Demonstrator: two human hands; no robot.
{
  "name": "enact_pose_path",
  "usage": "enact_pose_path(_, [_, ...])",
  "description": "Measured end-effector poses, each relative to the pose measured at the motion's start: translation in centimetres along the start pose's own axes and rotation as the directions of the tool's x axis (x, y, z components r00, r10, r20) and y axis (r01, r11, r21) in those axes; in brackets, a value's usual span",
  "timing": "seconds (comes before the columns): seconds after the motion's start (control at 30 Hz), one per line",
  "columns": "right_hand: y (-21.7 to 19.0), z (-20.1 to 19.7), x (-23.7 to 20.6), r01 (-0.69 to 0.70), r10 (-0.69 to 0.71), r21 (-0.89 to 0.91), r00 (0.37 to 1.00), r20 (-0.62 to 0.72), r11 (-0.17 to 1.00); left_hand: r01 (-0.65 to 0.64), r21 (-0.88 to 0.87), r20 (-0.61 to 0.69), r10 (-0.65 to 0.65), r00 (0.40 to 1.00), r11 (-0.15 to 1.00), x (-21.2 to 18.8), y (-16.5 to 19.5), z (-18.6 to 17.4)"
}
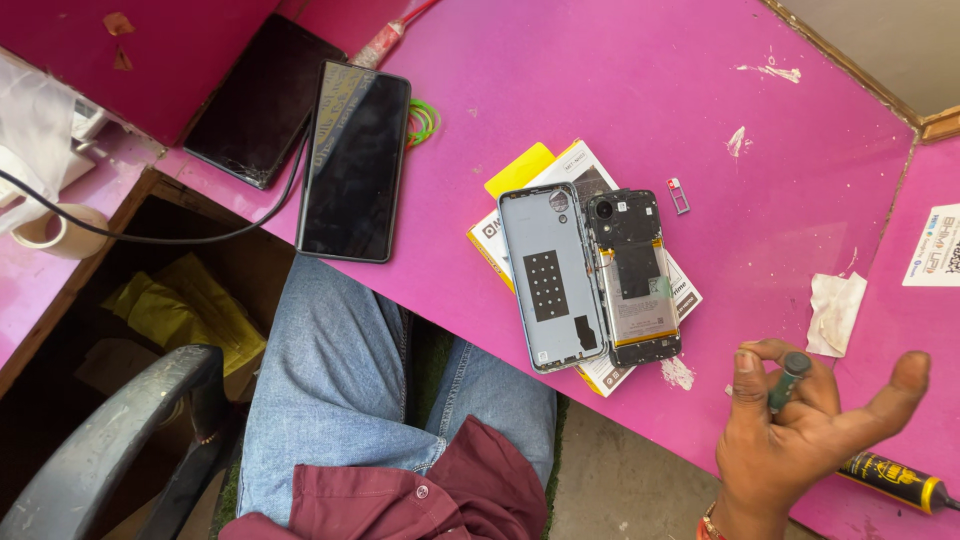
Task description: The person disassembles a smartphone, removes the back cover, and uses a screwdriver to unscrew components near the camera module. They handle the phone body, battery, and internal parts while working on a pink table.
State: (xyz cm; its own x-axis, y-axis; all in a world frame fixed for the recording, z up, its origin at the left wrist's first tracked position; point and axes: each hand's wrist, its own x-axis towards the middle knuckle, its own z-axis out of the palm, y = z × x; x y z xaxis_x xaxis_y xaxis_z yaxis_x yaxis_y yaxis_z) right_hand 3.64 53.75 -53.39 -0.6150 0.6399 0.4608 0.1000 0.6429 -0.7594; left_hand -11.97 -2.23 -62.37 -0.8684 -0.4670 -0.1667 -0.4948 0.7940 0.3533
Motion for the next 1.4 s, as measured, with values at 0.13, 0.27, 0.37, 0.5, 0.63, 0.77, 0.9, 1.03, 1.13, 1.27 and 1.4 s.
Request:
enact_pose_path(0.13, [-3.2,1.5,-1.6,0.008,-0.008,-0.001,0.998,-0.065,1.0,-0.101,-0.275,-0.065,0.087,0.994,0.956,-1.7,4.2,-0.8])
enact_pose_path(0.27, [-8.2,6.2,-7.2,-0.003,0.009,0.057,0.994,-0.107,0.998,-0.102,-0.718,0.143,0.289,0.947,0.689,-5.0,9.9,-2.8])
enact_pose_path(0.37, [-10.6,9.4,-11.6,0.012,0.008,0.406,0.999,-0.048,0.914,0.258,-0.814,0.543,0.523,0.657,0.521,-11.4,15.0,-0.1])
enact_pose_path(0.5, [-10.8,10.0,-12.3,0.149,-0.166,0.419,0.986,0.005,0.896,0.591,-0.718,0.592,0.768,0.243,0.367,-15.5,19.0,2.1])
enact_pose_path(0.63, [-10.2,9.4,-9.7,0.218,-0.24,0.436,0.971,-0.006,0.873,0.631,-0.685,0.565,0.812,0.145,0.364,-16.0,22.3,1.3])
enact_pose_path(0.77, [-10.4,8.5,-7.8,0.302,-0.319,0.281,0.948,0.015,0.911,0.625,-0.69,0.55,0.826,0.124,0.365,-16.0,24.9,0.9])
enact_pose_path(0.9, [-10.8,8.5,-6.8,-0.076,0.078,0.491,0.997,0.018,0.868,0.657,-0.695,0.459,0.883,0.093,0.292,-16.0,26.1,1.7])
enact_pose_path(1.03, [-9.4,7.1,-3.8,-0.365,0.15,0.818,0.93,0.334,0.443,0.658,-0.709,0.364,0.931,0.034,0.253,-16.0,26.5,2.0])
enact_pose_path(1.13, [-8.9,7.0,-3.5,-0.453,0.14,0.823,0.891,0.432,0.343,0.633,-0.744,0.293,0.956,0.019,0.216,-16.1,26.9,2.2])
enact_pose_path(1.27, [-9.0,7.4,-3.8,-0.396,0.154,0.862,0.918,0.365,0.316,0.619,-0.76,0.267,0.963,0.018,0.199,-16.2,27.0,2.9])
enact_pose_path(1.4, [-9.4,6.2,-2.4,-0.182,0.217,0.964,0.966,0.139,0.194,0.639,-0.742,0.29,0.956,0.036,0.201,-15.9,26.5,3.4])
